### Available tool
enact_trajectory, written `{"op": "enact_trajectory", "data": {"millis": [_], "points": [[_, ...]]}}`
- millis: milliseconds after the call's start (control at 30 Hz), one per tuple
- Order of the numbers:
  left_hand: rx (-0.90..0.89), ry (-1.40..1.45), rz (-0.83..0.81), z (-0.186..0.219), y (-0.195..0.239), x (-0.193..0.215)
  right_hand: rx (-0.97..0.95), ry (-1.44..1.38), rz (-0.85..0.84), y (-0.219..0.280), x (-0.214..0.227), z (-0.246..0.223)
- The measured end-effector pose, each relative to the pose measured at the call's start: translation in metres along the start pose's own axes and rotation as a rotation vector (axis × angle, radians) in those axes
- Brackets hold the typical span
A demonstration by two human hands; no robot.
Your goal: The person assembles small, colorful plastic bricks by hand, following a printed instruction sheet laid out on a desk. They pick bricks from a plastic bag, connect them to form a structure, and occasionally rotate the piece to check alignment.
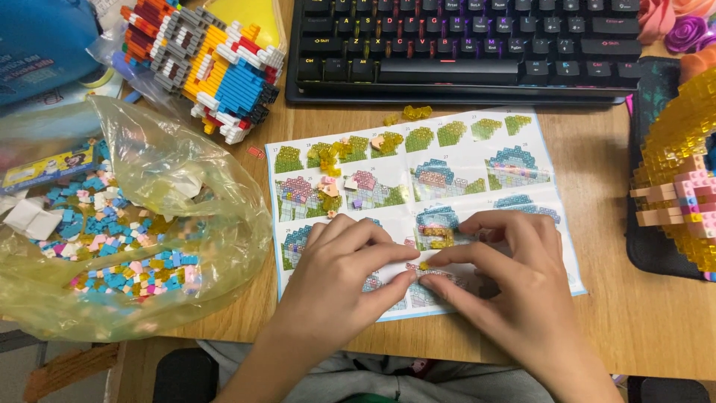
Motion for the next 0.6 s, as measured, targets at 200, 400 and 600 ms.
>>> {"op": "enact_trajectory", "data": {"millis": [200,400,600], "points": [[-0.050,-0.081,-0.007,0.0049,-0.0038,-0.0034,-0.020,0.022,0.009,-0.0011,0.0031,0.0050],[-0.067,-0.130,0.061,0.0092,-0.0059,-0.0027,-0.009,0.083,0.002,-0.0027,-0.0003,0.0029],[-0.080,-0.173,0.112,0.0094,-0.0051,0.0004,-0.026,0.007,0.003,-0.0019,0.0023,0.0008]]}}
Point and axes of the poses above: each hand's wrist, its own y-axis away from the middle knuckle, its own x-axis out of the back of the hand, z = x × y, the point moved 10 cm from there along -y, towards the middle knuckle, and after that the axes turned 6 degrees about -x, right-handed, at the moved point
